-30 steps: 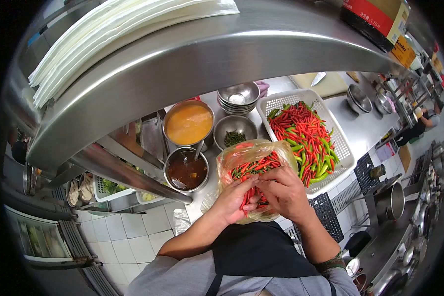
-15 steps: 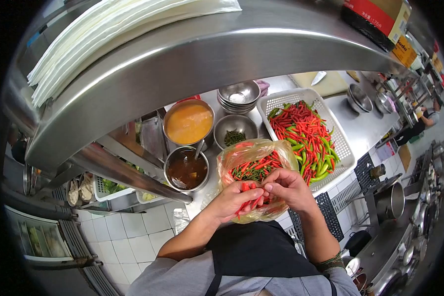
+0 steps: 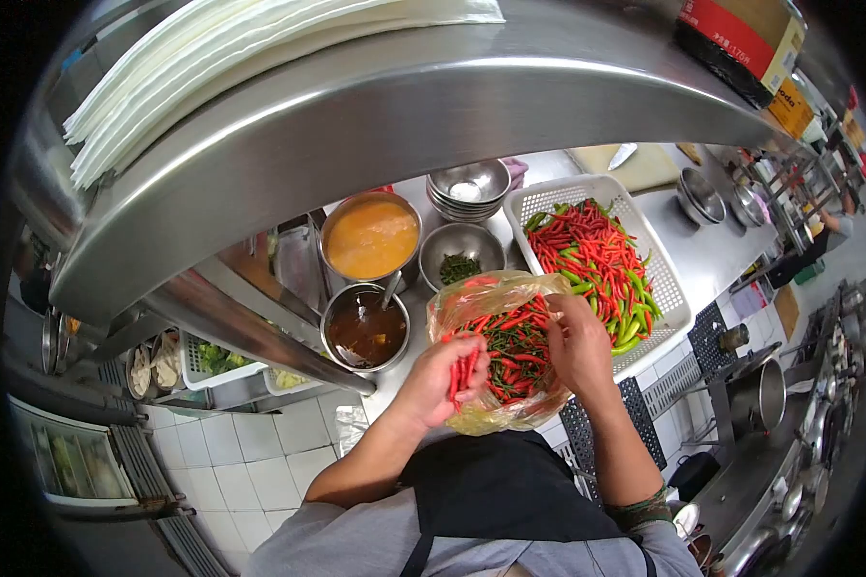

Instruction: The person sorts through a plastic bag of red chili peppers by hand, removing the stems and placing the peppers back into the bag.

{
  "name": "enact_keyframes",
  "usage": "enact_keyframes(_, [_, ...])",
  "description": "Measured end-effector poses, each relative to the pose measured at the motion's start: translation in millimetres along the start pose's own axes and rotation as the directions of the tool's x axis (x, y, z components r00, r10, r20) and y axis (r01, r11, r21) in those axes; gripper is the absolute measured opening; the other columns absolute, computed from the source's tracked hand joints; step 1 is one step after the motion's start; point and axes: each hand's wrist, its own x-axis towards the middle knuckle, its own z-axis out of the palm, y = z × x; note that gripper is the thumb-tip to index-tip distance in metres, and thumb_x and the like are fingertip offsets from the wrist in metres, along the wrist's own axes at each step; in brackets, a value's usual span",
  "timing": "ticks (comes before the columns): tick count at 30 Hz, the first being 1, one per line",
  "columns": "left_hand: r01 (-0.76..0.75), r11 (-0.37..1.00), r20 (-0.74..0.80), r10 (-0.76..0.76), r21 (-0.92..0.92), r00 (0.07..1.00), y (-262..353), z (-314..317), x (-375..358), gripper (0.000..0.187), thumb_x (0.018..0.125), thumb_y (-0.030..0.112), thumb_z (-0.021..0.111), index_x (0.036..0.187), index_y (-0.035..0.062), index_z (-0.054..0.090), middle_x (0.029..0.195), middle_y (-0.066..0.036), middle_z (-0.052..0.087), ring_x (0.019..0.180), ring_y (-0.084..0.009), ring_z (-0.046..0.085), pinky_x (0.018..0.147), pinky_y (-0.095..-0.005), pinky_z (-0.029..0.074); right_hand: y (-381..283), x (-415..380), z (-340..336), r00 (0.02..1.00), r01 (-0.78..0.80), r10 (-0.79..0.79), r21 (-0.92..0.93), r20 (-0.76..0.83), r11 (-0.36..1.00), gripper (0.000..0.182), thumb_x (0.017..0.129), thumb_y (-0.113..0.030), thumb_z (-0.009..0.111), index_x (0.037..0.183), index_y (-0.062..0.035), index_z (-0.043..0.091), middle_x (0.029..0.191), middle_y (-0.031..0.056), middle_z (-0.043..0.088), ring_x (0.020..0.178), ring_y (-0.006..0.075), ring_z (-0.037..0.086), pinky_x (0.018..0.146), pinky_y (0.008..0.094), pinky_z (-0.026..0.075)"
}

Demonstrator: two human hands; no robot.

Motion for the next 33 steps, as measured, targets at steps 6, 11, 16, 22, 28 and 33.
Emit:
enact_keyframes(6, [-0.01, 0.999, 0.055, 0.012, -0.046, 0.998, 4.2, -6.7, 4.9, 0.025, 0.1, 0.024, 0.051, 0.113, 0.0048, 0.059, 0.087, -0.004, 0.061, 0.068, -0.0125, 0.055, 0.047, -0.0236, 0.036, 2.5, 14.1, 26.9, 0.929, 0.167, -0.101, -0.159, 0.356, 0.973, 0.026, 0.084, -0.008, 0.065, 0.109, -0.0062, 0.069, 0.107, 0.0185, 0.062, 0.101, 0.0377, 0.061, 0.085, 0.0454, 0.051])
enact_keyframes(11, [-0.036, 0.999, 0.018, 0.037, -0.021, 0.999, 1.1, -2.5, 3.9, 0.021, 0.1, 0.024, 0.057, 0.11, 0.0065, 0.061, 0.086, -0.002, 0.06, 0.067, -0.0106, 0.054, 0.048, -0.0235, 0.037, 5.0, 20.6, 28.4, 0.925, 0.185, -0.113, -0.17, 0.363, 0.968, 0.023, 0.083, -0.01, 0.066, 0.105, -0.0052, 0.07, 0.106, 0.0196, 0.063, 0.099, 0.0374, 0.062, 0.085, 0.0455, 0.05])
enact_keyframes(16, [-0.085, 0.996, -0.045, 0.084, -0.022, 0.995, -1.2, -2.9, 9.4, 0.014, 0.1, 0.021, 0.059, 0.106, 0.0086, 0.061, 0.085, 0.0, 0.059, 0.066, -0.0087, 0.054, 0.048, -0.0228, 0.037, 12.7, 24.1, 18.4, 0.929, 0.199, -0.168, -0.061, 0.33, 0.978, 0.015, 0.082, -0.005, 0.068, 0.096, -0.0033, 0.071, 0.096, 0.0176, 0.065, 0.092, 0.0355, 0.063, 0.081, 0.0415, 0.052])
enact_keyframes(22, [-0.105, 0.989, -0.11, 0.117, 0.106, 0.987, -5.7, 17.6, 17.1, 0.014, 0.102, 0.024, 0.058, 0.104, 0.0103, 0.059, 0.083, 0.003, 0.056, 0.063, -0.0055, 0.049, 0.048, -0.0209, 0.035, -11.4, 22.0, -13.7, 0.891, -0.248, 0.054, 0.383, 0.45, 0.89, 0.01, 0.093, -0.01, 0.068, 0.092, 0.0002, 0.067, 0.077, 0.0013, 0.063, 0.065, 0.0061, 0.059, 0.061, 0.0255, 0.048])
enact_keyframes(28, [-0.063, 0.915, 0.121, 0.015, 0.398, 0.993, -16.1, 12.6, 23.3, 0.018, 0.102, 0.024, 0.056, 0.107, 0.0068, 0.059, 0.087, 0.001, 0.058, 0.063, -0.0039, 0.049, 0.047, -0.0189, 0.034, 5.3, 20.5, -4.6, 0.854, -0.507, 0.146, 0.736, 0.499, 0.449, 0.009, 0.095, -0.009, 0.065, 0.096, -0.0002, 0.065, 0.083, 0.0019, 0.066, 0.069, 0.0094, 0.062, 0.066, 0.0249, 0.052])
enact_keyframes(33, [-0.005, 0.93, 0.107, -0.037, 0.368, 0.994, -11.3, 22.0, 13.0, 0.022, 0.103, 0.027, 0.054, 0.105, 0.006, 0.06, 0.078, 0.002, 0.053, 0.056, -0.0036, 0.044, 0.046, -0.0189, 0.032, 13.4, 14.1, 4.4, 0.775, -0.626, 0.091, 0.737, 0.626, 0.254, 0.008, 0.095, -0.009, 0.066, 0.093, -0.0016, 0.064, 0.08, 0.003, 0.066, 0.069, 0.0095, 0.062, 0.066, 0.0248, 0.052])
